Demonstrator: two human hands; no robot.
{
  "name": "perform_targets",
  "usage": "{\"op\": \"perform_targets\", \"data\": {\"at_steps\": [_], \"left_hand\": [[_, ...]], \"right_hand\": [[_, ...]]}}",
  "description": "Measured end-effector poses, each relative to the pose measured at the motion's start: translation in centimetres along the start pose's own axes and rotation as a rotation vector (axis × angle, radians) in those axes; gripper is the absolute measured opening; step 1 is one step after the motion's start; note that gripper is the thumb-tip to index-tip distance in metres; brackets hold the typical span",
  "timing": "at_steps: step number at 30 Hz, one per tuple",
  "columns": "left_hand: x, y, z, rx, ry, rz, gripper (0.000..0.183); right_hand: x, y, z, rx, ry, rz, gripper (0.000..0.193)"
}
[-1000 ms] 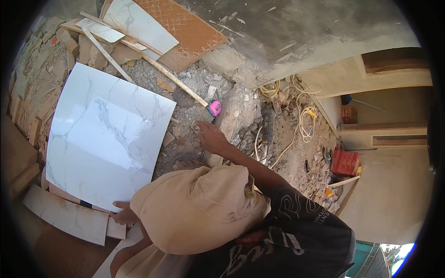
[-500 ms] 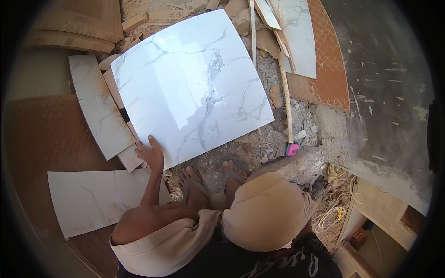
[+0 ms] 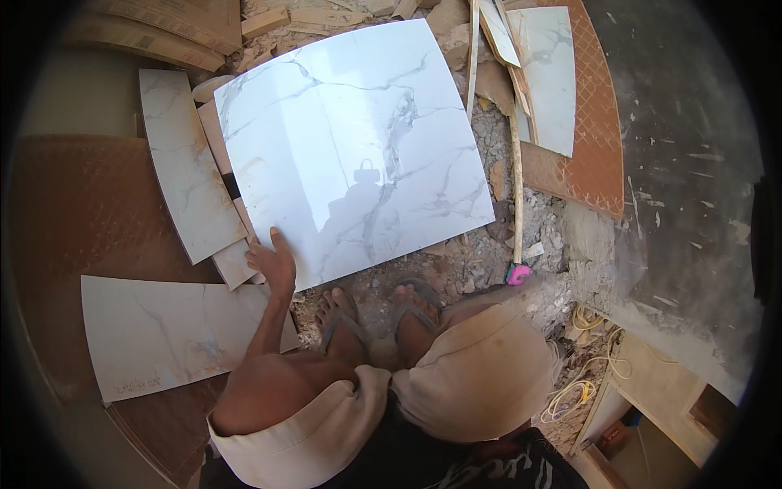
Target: The person measures a white marble-patterned tile with a tape measure and marks it with a pencil. They then use a wooden straightedge to draw a straight line across the tile. Finally, they use an angle grinder to cut the tile along the marked line.
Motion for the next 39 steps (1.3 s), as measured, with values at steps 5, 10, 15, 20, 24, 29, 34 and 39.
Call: {"op": "perform_targets", "data": {"at_steps": [5,10,15,20,24,29,34,39], "left_hand": [[-0.2,0.1,-0.6,-0.027,-0.037,-0.023,0.072],[-0.4,-0.4,-1.0,-0.083,-0.031,-0.087,0.068],[0.7,-1.2,-1.8,-0.033,-0.017,-0.04,0.068],[1.0,-2.1,-2.1,0.1,0.082,0.01,0.069],[1.1,-1.5,-2.4,0.186,0.217,-0.112,0.054],[5.6,0.0,-3.3,-0.038,0.355,-0.493,0.019],[12.9,0.9,-5.6,-0.558,0.29,-0.776,0.034],[19.6,1.1,-9.3,-1.163,0.143,-1.009,0.042]], "right_hand": [[-1.1,-0.6,-4.2,-0.022,-0.064,0.031,0.079],[-2.0,-1.9,-8.9,-0.044,-0.127,0.053,0.075],[-4.5,-0.8,-14.5,-0.113,-0.224,0.059,0.072],[-7.5,1.0,-20.5,-0.185,-0.336,0.037,0.069],[-11.0,3.0,-25.3,-0.254,-0.44,-0.001,0.066],[-17.8,6.7,-31.5,-0.505,-0.548,-0.109,0.06],[-24.0,11.6,-36.9,-0.803,-0.718,-0.216,0.045],[-29.3,16.7,-42.7,-0.912,-0.897,-0.127,0.039]]}}
Point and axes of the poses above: each hand's wrist, its own z-axis towards the middle knuckle, its own y-axis out of the palm, x = y × z, the point moved 3 cm from there along z, towards the middle knuckle, and after that the axes turned 12 degrees about y, right-handed, at the moved point
